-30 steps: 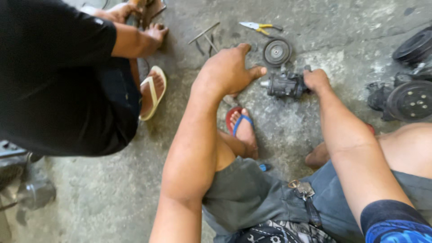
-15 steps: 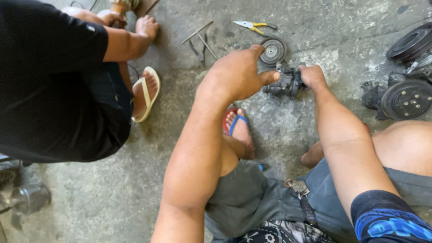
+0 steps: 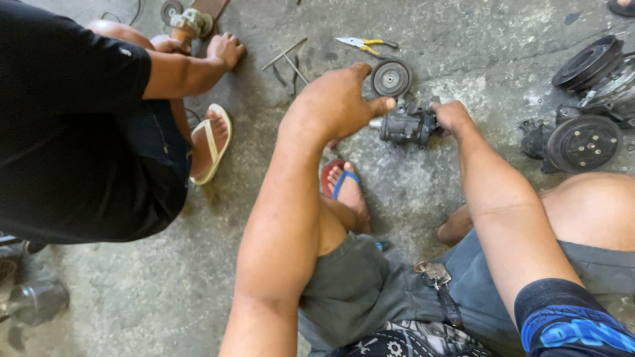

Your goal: The person sits on the workshop floor and assembles pulley and bearing components by hand, fitting a bearing into a pulley hub and pressing the parts together, then fitting the pulley onto a larger compressor-like assembly. A nearby coworker grinds metal parts with an angle grinder, producing sparks.

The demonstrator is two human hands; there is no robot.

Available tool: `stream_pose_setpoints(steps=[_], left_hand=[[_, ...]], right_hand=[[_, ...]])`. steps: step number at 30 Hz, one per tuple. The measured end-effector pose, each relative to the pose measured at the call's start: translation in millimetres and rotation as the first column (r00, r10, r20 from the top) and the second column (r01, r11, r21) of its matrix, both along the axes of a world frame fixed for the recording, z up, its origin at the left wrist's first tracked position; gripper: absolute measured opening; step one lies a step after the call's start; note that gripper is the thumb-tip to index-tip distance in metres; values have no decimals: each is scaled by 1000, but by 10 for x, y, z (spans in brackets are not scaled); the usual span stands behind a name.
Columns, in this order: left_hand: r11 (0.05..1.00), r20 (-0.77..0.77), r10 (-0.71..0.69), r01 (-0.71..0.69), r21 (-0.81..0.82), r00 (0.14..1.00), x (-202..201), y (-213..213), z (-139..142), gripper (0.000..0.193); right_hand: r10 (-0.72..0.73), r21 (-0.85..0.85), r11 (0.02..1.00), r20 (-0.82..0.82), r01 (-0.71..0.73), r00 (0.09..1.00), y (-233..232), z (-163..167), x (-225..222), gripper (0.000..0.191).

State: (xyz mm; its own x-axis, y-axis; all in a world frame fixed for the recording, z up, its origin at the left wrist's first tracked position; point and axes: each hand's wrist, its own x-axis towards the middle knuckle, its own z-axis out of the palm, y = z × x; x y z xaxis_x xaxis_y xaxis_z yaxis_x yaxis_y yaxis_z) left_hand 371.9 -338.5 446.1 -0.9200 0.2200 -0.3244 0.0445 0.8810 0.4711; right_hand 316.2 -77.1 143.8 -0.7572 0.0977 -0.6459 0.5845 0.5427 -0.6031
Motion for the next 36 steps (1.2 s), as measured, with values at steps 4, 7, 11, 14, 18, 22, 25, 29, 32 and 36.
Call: stream_pose_setpoints(steps=[4,7,11,14,18,22,25,29,32,36], left_hand=[[999,85,23,-19,-49,996,-16,-11,65,81],[998,65,8,-4,-65,998,-11,-11,97,81],[998,74,6,-1,-58,997,13,-14,100,80],[999,54,-8,11,-53,998,33,-14,84,79],[998,61,-1,5,-58,998,66,3,68,78],[999,47,0,2,-47,999,117,50,82,78],[999,66,0,2,-41,998,141,129,104,78],[998,77,-35,38,-40,996,151,275,110,75],[997,92,-61,65,-38,994,155,361,97,69],[996,4,-79,79,-36,997,148,503,40,70]], right_hand=[[-25,-21,999,21,25,999,-9,95,85,51],[34,72,997,-12,-33,999,-23,181,172,55],[45,42,998,-39,-44,998,-46,273,323,54],[54,-45,997,-72,-57,996,-43,316,443,51],[84,-18,996,-87,-86,993,-35,355,577,50],[292,173,952,-276,-252,916,-19,399,708,53],[198,93,979,-221,-181,955,1,424,831,54],[391,203,915,-231,-349,891,97,436,1009,49],[421,180,904,-207,-389,883,180,442,1151,46],[426,219,897,-196,-384,883,226,435,1243,47]])
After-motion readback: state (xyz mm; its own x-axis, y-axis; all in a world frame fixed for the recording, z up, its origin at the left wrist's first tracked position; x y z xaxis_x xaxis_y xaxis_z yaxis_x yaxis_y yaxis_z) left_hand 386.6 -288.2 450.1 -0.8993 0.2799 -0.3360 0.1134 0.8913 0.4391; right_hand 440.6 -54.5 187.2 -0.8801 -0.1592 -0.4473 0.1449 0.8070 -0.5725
